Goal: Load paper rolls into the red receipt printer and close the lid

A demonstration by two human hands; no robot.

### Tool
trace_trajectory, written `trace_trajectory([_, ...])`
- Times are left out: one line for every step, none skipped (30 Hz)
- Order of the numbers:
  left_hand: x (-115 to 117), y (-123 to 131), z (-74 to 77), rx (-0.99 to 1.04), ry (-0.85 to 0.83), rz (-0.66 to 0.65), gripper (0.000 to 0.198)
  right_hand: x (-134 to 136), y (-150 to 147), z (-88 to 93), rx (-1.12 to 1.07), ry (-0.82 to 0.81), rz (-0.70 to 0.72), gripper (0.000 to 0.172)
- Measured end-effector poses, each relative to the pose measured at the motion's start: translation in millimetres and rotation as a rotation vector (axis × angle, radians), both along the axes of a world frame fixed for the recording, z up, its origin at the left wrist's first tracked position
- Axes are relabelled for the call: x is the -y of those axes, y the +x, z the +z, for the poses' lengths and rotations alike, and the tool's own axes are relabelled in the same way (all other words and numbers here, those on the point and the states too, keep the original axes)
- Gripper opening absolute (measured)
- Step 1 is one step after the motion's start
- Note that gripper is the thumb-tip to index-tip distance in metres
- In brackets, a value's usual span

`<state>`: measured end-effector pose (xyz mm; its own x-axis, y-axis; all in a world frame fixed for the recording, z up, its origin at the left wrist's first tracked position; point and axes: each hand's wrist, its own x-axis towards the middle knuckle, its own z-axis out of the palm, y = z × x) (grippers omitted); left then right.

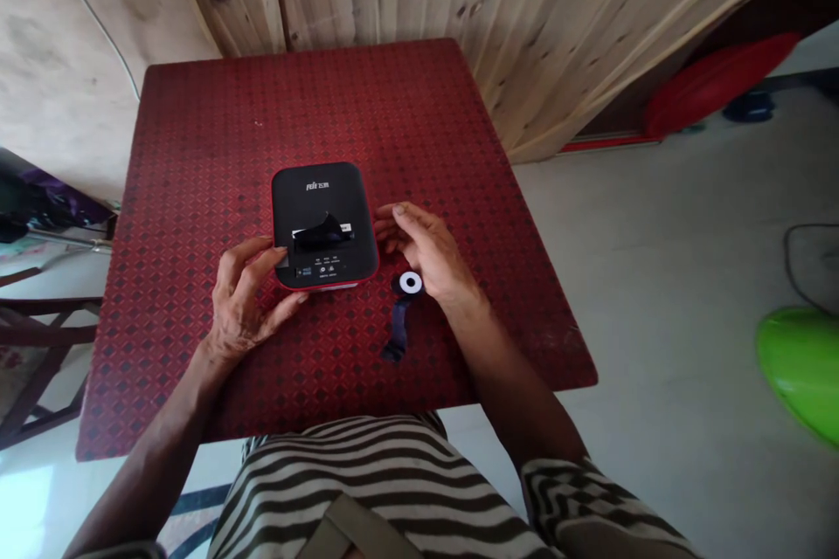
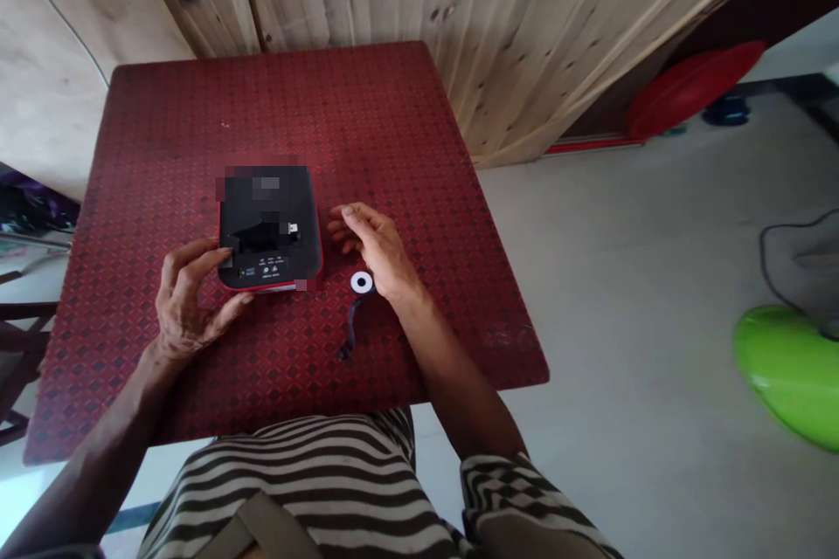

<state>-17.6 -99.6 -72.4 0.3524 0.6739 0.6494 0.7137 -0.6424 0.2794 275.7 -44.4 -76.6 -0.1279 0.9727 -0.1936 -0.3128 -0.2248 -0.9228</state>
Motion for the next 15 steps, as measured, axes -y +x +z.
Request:
trace_trajectory([-0.3, -0.4, 1.2, -0.005, 0.007, -0.004, 0.068, -0.8, 1.4, -0.7, 0.003, -0.004, 0.007, 0.042])
trace_trajectory([-0.6, -0.8, 2.8, -0.008, 0.014, -0.009, 0.068, -1.9, 2.8, -1.4, 0.005, -0.01, 0.02, 0.043])
trace_trajectory([-0.7, -0.9, 4.7, -0.007, 0.017, -0.012, 0.067, -3.0, 4.2, -2.1, 0.01, -0.016, 0.04, 0.044])
trace_trajectory([-0.7, -0.9, 6.7, -0.003, 0.013, -0.013, 0.067, -4.1, 5.3, -2.7, 0.017, -0.022, 0.062, 0.044])
trace_trajectory([-0.7, -0.6, 8.7, 0.002, 0.006, -0.008, 0.066, -4.9, 6.1, -2.9, 0.026, -0.024, 0.081, 0.045])
trace_trajectory([-0.5, -0.2, 10.6, 0.007, -0.003, -0.002, 0.066, -5.4, 6.7, -2.9, 0.035, -0.025, 0.095, 0.045])
trace_trajectory([-0.2, 0.4, 12.3, 0.012, -0.01, 0.004, 0.066, -5.7, 7.2, -2.5, 0.044, -0.024, 0.104, 0.045])
trace_trajectory([0.1, 1.0, 13.8, 0.015, -0.017, 0.007, 0.066, -5.7, 7.6, -1.8, 0.05, -0.023, 0.11, 0.044])
trace_trajectory([0.4, 1.6, 15.0, 0.02, -0.022, 0.009, 0.066, -5.5, 8.0, -0.8, 0.054, -0.022, 0.113, 0.044])
trace_trajectory([0.5, 2.1, 15.9, 0.028, -0.029, 0.007, 0.066, -5.2, 8.4, 0.3, 0.056, -0.02, 0.112, 0.044])
trace_trajectory([0.6, 2.4, 16.5, 0.036, -0.039, 0.004, 0.065, -4.9, 8.8, 1.3, 0.059, -0.019, 0.111, 0.043])
trace_trajectory([0.5, 2.4, 16.9, 0.044, -0.049, 0.003, 0.064, -4.7, 9.2, 2.1, 0.061, -0.021, 0.11, 0.043])
trace_trajectory([0.3, 2.2, 17.1, 0.05, -0.057, 0.003, 0.064, -4.6, 9.5, 2.6, 0.063, -0.024, 0.107, 0.043])
trace_trajectory([-0.2, 1.8, 17.3, 0.054, -0.063, 0.002, 0.063, -4.5, 9.6, 2.6, 0.064, -0.027, 0.103, 0.044])
trace_trajectory([-0.7, 1.3, 17.3, 0.058, -0.067, -0.001, 0.063, -4.6, 9.7, 2.2, 0.067, -0.028, 0.099, 0.044])
